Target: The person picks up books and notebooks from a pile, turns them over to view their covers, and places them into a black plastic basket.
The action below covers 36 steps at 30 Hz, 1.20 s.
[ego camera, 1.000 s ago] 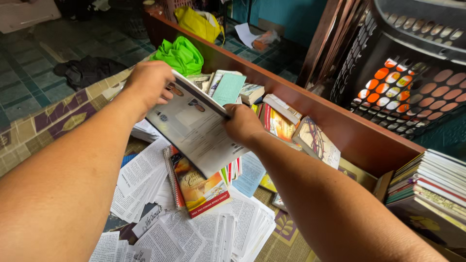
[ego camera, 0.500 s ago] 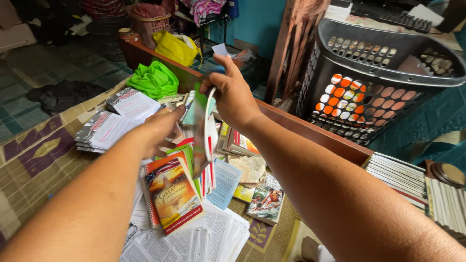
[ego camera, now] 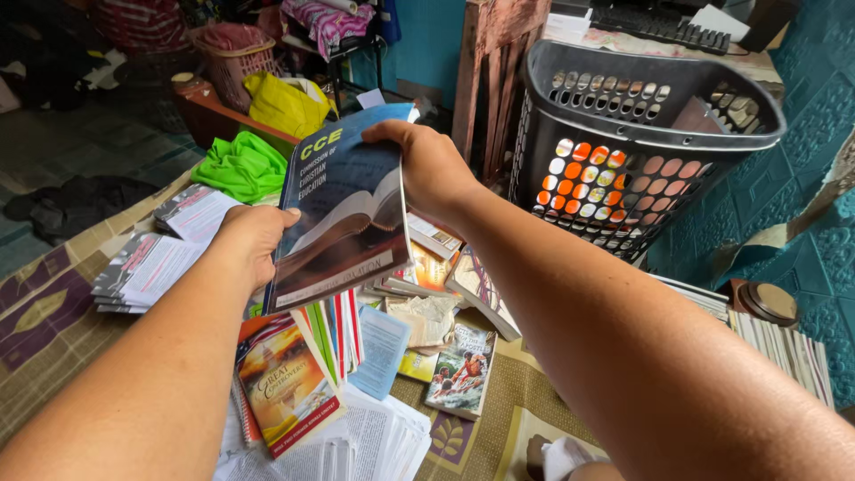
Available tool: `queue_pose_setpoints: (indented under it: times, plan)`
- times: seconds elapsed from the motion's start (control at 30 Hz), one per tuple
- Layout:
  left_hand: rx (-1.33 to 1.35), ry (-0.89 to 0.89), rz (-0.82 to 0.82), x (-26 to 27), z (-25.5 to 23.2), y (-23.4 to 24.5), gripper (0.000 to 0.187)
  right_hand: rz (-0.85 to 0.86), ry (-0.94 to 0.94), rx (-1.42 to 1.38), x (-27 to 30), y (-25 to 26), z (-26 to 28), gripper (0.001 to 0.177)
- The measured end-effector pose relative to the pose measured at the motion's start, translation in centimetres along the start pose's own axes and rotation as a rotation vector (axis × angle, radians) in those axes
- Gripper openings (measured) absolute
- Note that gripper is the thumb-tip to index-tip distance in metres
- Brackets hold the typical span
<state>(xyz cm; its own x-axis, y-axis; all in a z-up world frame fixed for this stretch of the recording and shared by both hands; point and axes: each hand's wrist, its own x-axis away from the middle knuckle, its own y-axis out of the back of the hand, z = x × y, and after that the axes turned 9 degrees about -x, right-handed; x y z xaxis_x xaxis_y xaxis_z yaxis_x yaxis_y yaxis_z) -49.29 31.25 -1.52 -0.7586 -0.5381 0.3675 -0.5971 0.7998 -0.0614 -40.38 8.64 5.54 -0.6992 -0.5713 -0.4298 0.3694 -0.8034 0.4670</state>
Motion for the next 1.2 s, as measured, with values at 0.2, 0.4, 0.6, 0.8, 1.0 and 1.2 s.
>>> queue_pose_setpoints:
  times: [0.2,0.4,0.6,0.8,1.0,1.2]
  plan:
    - [-0.123,-0.137,-0.072,1.4,-1.9,-2.5,0.01,0.316,-0.083,-0.296,-0.9,4.9,0.1,0.07]
    - [-0.291,-0.335,-0.13,0.3,-4.8,-5.7,0.007,0.158,-0.249,-0.169,-1.5,9.2,1.2,0.072]
    - [-0.294,-0.459,-0.118,-1.3,-8.0,-9.2,0.009,-0.018,-0.227,-0.447,-3.9,12.2,-1.3,0.051]
    - [-0.199,-0.555,-0.129,-1.0,-10.1,-15.8,0.033,-0.197,-0.151,-0.225,-4.4,15.8,-3.9,0.054]
    - [-0.561,-0.728,0.022,-1.8,-11.4,-24.0,0.041,-0.343,-0.335,-0.148,-5.7,21.7,-7.8,0.048]
    - [-0.928,-1.013,0.048,-4.7,-12.4,-32.9,0.048,-0.501,-0.256,-0.033,-6.2,28.8,-15.3,0.031]
